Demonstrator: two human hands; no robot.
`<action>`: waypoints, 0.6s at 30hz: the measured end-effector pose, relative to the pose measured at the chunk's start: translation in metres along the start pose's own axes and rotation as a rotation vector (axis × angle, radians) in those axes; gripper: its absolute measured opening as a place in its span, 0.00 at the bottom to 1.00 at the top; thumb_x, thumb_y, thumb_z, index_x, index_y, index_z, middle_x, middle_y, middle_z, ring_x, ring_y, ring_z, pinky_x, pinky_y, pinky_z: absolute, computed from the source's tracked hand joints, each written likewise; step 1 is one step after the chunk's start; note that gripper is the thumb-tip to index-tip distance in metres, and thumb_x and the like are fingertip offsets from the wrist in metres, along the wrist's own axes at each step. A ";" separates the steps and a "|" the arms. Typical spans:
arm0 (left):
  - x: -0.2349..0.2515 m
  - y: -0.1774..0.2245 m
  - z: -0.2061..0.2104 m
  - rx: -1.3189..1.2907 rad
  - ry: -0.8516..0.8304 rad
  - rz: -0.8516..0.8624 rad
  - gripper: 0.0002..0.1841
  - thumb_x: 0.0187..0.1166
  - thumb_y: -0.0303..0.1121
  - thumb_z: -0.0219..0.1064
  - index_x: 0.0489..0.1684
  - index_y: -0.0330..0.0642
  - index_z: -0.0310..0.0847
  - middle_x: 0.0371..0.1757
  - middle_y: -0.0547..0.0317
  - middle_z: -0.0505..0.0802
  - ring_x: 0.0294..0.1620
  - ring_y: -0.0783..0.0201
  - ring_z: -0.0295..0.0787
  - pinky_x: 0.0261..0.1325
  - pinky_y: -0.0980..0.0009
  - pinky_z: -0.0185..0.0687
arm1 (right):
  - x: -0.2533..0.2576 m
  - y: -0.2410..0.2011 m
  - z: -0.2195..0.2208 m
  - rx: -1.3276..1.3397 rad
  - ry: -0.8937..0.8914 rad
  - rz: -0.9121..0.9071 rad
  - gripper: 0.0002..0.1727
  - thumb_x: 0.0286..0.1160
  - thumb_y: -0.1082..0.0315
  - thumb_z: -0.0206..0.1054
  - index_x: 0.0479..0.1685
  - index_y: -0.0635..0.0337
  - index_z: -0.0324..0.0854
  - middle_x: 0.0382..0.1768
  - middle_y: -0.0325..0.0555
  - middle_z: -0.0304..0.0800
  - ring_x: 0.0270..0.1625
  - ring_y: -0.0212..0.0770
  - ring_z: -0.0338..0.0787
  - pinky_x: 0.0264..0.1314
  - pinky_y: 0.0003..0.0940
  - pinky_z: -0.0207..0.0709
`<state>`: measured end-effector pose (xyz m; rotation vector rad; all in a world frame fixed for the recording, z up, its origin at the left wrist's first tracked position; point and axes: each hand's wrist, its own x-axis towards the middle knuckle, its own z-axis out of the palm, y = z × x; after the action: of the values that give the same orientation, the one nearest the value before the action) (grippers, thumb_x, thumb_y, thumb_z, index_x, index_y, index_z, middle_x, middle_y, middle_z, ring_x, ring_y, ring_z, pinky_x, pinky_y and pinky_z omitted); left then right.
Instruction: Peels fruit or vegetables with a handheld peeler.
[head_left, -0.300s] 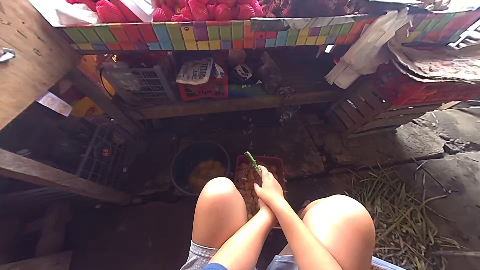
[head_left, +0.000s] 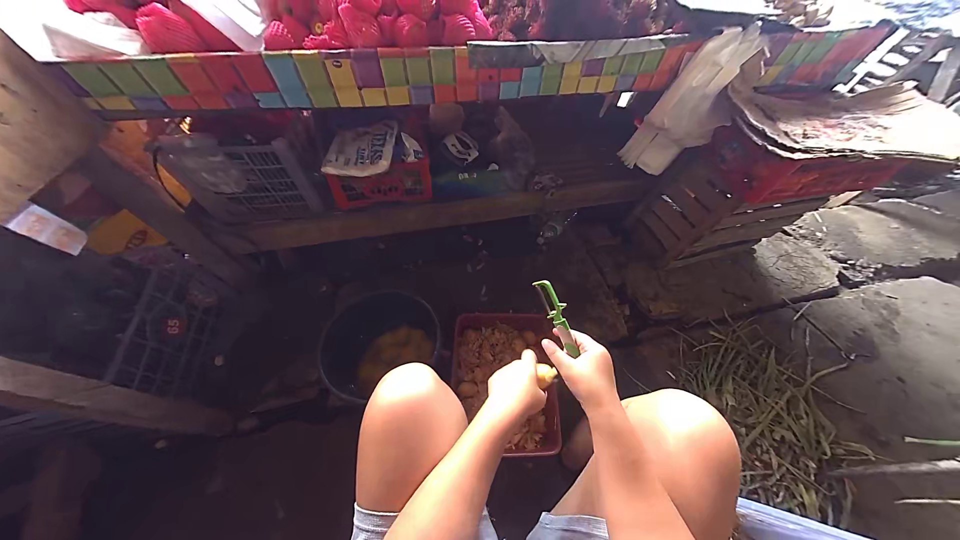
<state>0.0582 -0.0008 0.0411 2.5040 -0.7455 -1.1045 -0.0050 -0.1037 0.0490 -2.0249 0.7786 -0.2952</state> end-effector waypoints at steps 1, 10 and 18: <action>-0.003 -0.003 -0.006 -0.073 0.017 0.002 0.34 0.74 0.32 0.68 0.83 0.46 0.60 0.65 0.43 0.88 0.67 0.44 0.86 0.63 0.40 0.81 | 0.000 0.004 0.000 0.068 -0.003 0.008 0.25 0.71 0.57 0.78 0.61 0.65 0.85 0.38 0.44 0.87 0.35 0.32 0.79 0.43 0.32 0.75; -0.024 -0.032 -0.014 -0.528 0.236 0.360 0.35 0.71 0.33 0.76 0.79 0.39 0.63 0.48 0.49 0.93 0.48 0.57 0.93 0.57 0.55 0.87 | -0.012 0.007 0.006 0.703 -0.202 0.301 0.09 0.87 0.66 0.63 0.49 0.65 0.82 0.25 0.39 0.83 0.16 0.24 0.73 0.17 0.18 0.68; -0.018 -0.028 -0.002 -1.016 0.468 0.656 0.21 0.87 0.37 0.53 0.66 0.27 0.72 0.49 0.56 0.88 0.45 0.75 0.88 0.52 0.75 0.87 | -0.025 0.008 0.005 1.023 -0.434 0.214 0.15 0.95 0.63 0.44 0.49 0.60 0.74 0.31 0.41 0.91 0.14 0.23 0.76 0.16 0.16 0.72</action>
<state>0.0587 0.0324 0.0397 1.3946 -0.5736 -0.4293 -0.0249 -0.0881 0.0422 -0.9734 0.4153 -0.0817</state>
